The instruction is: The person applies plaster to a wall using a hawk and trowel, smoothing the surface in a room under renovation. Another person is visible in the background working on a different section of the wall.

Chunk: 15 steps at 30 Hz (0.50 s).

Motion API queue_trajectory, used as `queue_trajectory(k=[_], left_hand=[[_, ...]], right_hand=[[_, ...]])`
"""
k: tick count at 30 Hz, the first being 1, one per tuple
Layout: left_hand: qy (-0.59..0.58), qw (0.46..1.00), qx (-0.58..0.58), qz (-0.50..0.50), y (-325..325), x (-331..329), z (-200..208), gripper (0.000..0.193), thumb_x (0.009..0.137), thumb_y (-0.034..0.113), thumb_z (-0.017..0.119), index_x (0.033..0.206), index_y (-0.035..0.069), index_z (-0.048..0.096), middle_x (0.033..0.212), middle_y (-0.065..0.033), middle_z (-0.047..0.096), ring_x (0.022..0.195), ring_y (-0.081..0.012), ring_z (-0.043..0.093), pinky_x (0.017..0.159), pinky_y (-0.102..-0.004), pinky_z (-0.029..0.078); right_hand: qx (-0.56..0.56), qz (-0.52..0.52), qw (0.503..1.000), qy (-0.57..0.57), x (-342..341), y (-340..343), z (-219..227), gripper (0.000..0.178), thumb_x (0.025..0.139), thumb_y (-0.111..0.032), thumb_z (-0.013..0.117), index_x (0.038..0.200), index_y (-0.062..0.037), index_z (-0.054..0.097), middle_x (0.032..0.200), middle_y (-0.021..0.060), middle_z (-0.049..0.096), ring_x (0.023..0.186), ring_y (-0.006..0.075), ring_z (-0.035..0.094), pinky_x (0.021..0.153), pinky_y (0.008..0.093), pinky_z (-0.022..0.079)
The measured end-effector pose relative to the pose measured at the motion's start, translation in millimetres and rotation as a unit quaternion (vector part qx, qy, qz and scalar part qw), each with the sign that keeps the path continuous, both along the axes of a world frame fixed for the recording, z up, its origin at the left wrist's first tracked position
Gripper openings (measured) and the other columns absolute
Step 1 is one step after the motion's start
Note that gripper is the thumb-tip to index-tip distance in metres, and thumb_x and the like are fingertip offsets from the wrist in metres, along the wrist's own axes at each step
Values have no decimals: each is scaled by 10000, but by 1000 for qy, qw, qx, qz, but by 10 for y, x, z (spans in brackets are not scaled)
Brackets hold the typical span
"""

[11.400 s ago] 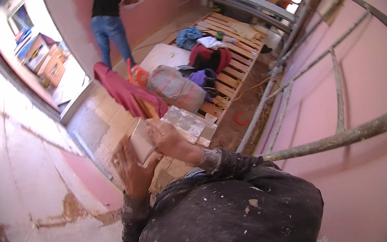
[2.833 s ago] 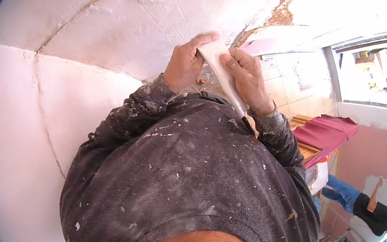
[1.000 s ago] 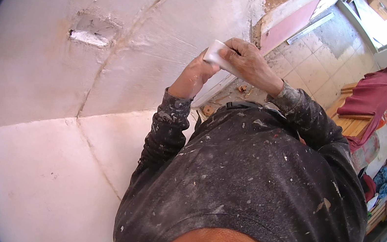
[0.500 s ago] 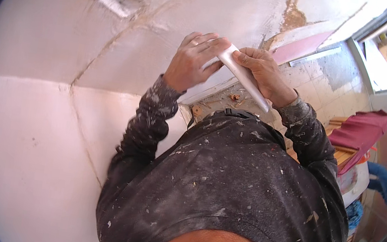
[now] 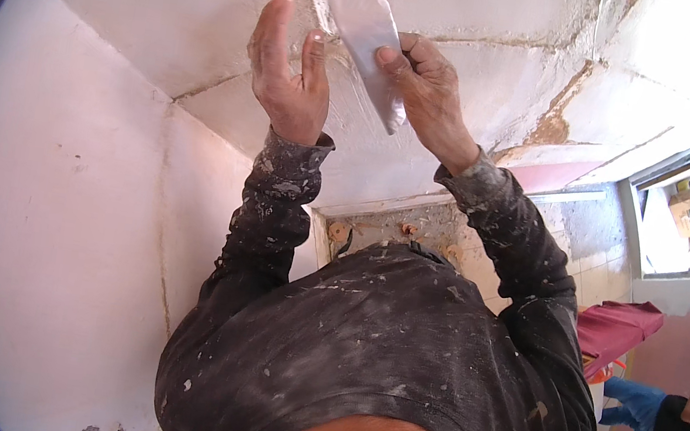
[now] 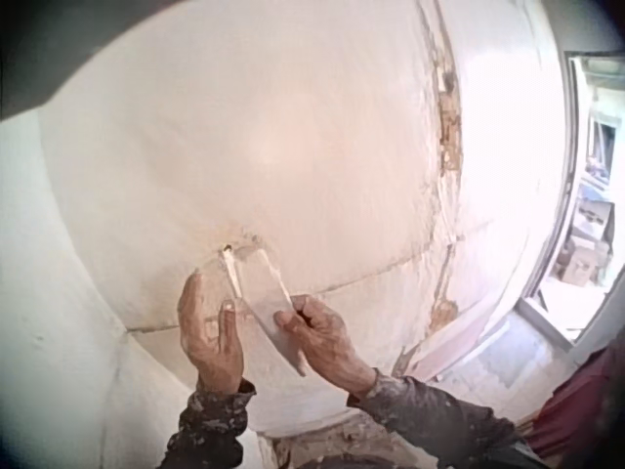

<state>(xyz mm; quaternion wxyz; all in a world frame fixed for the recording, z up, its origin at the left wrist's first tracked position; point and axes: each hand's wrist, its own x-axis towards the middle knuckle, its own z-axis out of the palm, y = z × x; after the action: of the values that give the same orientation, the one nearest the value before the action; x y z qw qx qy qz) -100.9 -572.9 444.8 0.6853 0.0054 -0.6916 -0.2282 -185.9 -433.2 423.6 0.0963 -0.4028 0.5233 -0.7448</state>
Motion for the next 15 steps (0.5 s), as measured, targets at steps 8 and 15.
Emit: queue_trajectory(k=[8,15], left_hand=[[-177,961,-213,-17,-234,186,-125,358,784,-60,626,1090,96,726,970,-94,739,894,-278,714,800,-373,542],[-336,931,-1,-140,11,107,-478,204,809,52,608,978,36,722,772,-179,697,678,-336,688,635,-390,541]], right_hand=[[135,64,987,-53,223,122,150,313,990,-302,629,1073,-4,675,826,2,641,669,44,547,571,198,445],[151,79,980,-98,22,200,-29,253,982,-224,623,993,18,694,746,4,627,581,43,505,499,218,408]])
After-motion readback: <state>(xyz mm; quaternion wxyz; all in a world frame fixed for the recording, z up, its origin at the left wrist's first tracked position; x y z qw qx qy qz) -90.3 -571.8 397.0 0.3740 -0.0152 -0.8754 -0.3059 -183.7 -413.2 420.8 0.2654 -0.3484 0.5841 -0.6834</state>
